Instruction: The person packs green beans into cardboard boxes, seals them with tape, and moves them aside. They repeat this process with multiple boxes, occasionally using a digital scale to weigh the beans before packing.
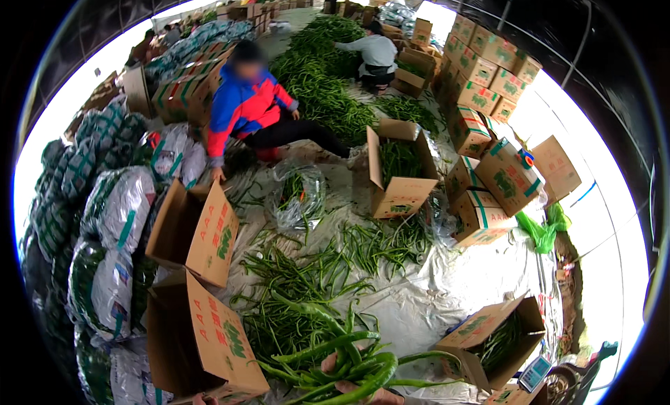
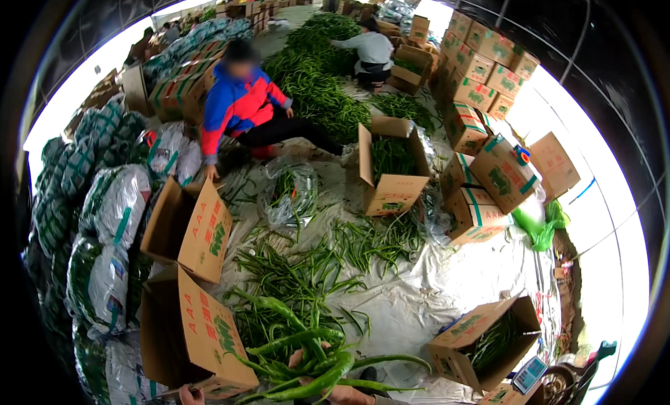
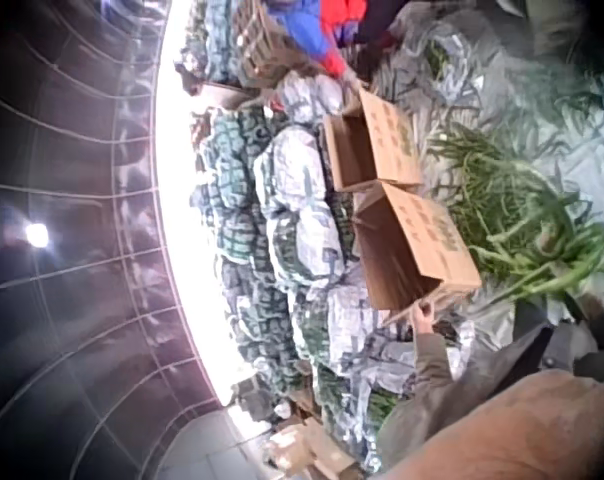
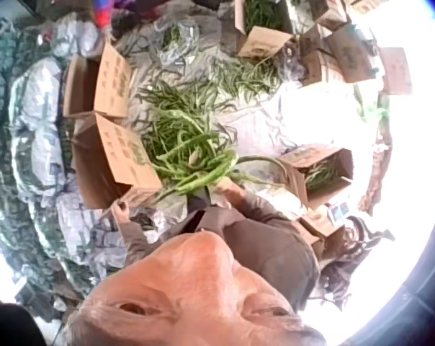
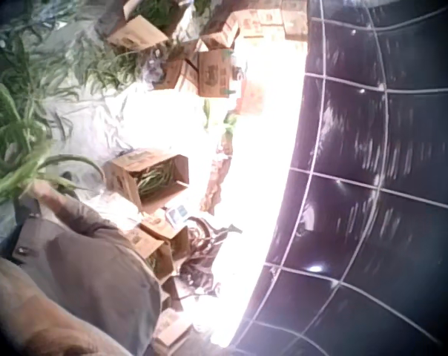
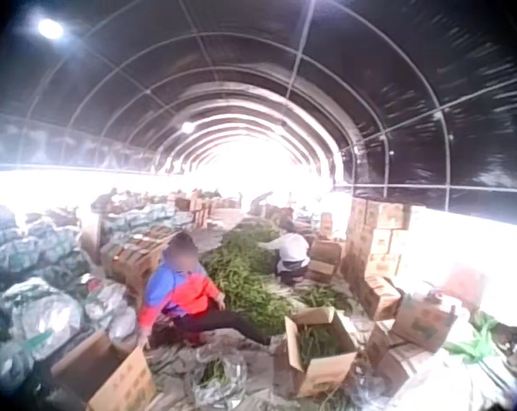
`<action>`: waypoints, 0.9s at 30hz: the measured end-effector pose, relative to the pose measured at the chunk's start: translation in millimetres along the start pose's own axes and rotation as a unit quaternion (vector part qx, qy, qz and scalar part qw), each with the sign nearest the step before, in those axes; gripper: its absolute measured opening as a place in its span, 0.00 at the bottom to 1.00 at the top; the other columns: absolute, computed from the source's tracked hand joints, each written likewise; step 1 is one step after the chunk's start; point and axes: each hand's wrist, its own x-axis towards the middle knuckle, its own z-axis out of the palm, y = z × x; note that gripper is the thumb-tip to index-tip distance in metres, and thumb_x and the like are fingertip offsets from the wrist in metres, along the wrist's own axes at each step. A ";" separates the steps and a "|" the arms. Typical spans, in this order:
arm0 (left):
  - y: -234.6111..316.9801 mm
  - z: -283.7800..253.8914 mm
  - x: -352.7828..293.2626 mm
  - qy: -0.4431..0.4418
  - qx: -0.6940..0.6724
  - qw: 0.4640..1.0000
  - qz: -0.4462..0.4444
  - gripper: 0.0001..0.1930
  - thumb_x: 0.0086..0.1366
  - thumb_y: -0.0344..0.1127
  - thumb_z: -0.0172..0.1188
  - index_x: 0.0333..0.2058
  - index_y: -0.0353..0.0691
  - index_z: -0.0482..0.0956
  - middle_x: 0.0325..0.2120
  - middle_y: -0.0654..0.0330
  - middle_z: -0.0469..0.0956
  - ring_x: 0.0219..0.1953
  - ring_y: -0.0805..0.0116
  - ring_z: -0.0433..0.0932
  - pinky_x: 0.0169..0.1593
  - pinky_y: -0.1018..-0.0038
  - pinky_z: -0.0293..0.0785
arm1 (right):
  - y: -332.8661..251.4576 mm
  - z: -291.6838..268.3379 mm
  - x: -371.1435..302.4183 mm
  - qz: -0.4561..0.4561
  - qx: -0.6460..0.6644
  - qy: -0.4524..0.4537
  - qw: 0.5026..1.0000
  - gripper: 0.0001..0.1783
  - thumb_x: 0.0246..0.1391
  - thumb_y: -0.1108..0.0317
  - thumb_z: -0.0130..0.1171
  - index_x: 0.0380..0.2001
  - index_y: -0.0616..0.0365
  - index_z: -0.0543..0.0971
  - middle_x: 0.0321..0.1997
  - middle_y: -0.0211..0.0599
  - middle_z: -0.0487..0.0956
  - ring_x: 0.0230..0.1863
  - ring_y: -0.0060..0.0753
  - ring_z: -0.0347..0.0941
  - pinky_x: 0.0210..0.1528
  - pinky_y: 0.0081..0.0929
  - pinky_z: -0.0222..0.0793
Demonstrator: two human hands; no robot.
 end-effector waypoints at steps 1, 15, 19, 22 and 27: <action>16.7 -0.9 -24.6 0.058 -0.068 0.995 -0.049 0.07 0.67 0.33 0.56 0.37 0.35 0.76 0.31 0.57 0.74 0.36 0.63 0.74 0.44 0.62 0.80 | 3.5 -15.4 -5.7 -0.017 0.008 -0.005 1.000 0.25 0.48 0.76 0.65 0.51 0.56 0.74 0.47 0.33 0.77 0.51 0.29 0.74 0.57 0.30 0.69; 70.9 249.6 -172.1 -0.180 0.247 0.949 -0.077 0.23 0.55 0.24 0.53 0.52 0.30 0.71 0.33 0.52 0.79 0.26 0.58 0.82 0.22 0.68 0.77 | -94.9 -102.4 -166.3 -0.294 0.055 0.169 0.939 0.27 0.48 0.74 0.65 0.53 0.60 0.70 0.49 0.36 0.74 0.51 0.33 0.71 0.57 0.35 0.68; 84.0 313.7 -191.8 -0.350 0.450 0.811 -0.136 0.23 0.53 0.25 0.54 0.50 0.26 0.74 0.37 0.51 0.81 0.32 0.59 0.82 0.36 0.66 0.80 | -58.9 -88.5 -230.3 -0.380 0.078 0.279 0.878 0.30 0.50 0.76 0.62 0.58 0.58 0.66 0.53 0.35 0.71 0.56 0.33 0.68 0.60 0.37 0.66; 80.5 355.2 -169.3 -0.433 0.518 0.736 -0.044 0.18 0.53 0.27 0.57 0.43 0.24 0.78 0.35 0.52 0.82 0.33 0.63 0.82 0.39 0.69 0.77 | -59.4 -59.8 -273.5 -0.409 0.081 0.348 0.839 0.31 0.52 0.73 0.59 0.60 0.55 0.64 0.54 0.35 0.69 0.56 0.35 0.67 0.61 0.40 0.65; 72.6 462.9 -167.3 -0.545 0.629 0.553 0.042 0.17 0.55 0.32 0.61 0.39 0.23 0.81 0.34 0.53 0.84 0.35 0.65 0.82 0.39 0.69 0.77 | -22.0 -50.7 -326.8 -0.458 0.099 0.463 0.752 0.35 0.47 0.71 0.61 0.61 0.55 0.64 0.53 0.35 0.69 0.53 0.36 0.69 0.58 0.38 0.68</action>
